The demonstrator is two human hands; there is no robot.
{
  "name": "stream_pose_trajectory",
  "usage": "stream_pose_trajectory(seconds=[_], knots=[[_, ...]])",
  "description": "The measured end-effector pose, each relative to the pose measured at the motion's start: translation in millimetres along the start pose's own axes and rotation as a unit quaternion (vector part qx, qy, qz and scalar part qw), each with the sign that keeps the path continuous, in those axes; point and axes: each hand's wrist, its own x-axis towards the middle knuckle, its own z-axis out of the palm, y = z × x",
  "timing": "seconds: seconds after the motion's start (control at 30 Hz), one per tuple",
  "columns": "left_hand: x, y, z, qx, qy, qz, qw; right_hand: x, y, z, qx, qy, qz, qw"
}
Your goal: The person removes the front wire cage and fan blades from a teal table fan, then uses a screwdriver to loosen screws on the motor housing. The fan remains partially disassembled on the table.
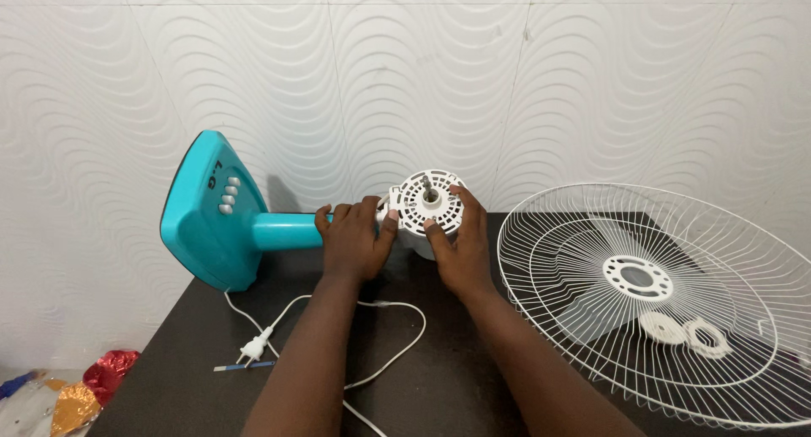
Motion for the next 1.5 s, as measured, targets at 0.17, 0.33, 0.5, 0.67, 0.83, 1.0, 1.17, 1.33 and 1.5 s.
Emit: stream_pose_trajectory(seconds=[0.17,0.33,0.5,0.67,0.83,1.0,1.17,1.33,1.5], knots=[[-3.4,1.7,-0.6,0.010,0.017,0.003,1.000,-2.3,0.2,0.7,-0.022,0.015,-0.058,0.998],[-6.0,1.3,0.5,0.008,0.033,0.016,0.999,-4.4,5.4,2.3,0.003,0.016,-0.079,0.997],[-8.1,0.2,0.1,0.004,0.046,0.028,0.999,-7.1,8.4,2.8,-0.007,0.019,-0.096,0.995],[-7.9,0.9,3.0,0.013,0.052,0.031,0.998,-10.2,15.1,2.3,-0.002,0.021,-0.115,0.993],[-9.6,-0.8,7.4,0.033,0.022,0.018,0.999,-15.7,24.2,2.5,-0.015,0.012,-0.121,0.992],[-20.0,-2.3,17.3,0.038,-0.002,0.030,0.999,-17.7,36.3,1.7,-0.101,-0.041,-0.060,0.992],[-19.0,-5.1,25.3,0.062,0.001,0.029,0.998,-17.9,43.2,2.6,-0.082,-0.058,-0.077,0.992],[-18.5,-4.7,24.6,0.061,0.000,0.016,0.998,-19.1,40.3,1.7,-0.070,-0.063,-0.060,0.994],[-17.1,-3.5,25.6,0.068,-0.009,0.007,0.998,-18.0,36.3,1.3,-0.094,-0.066,-0.042,0.992]])
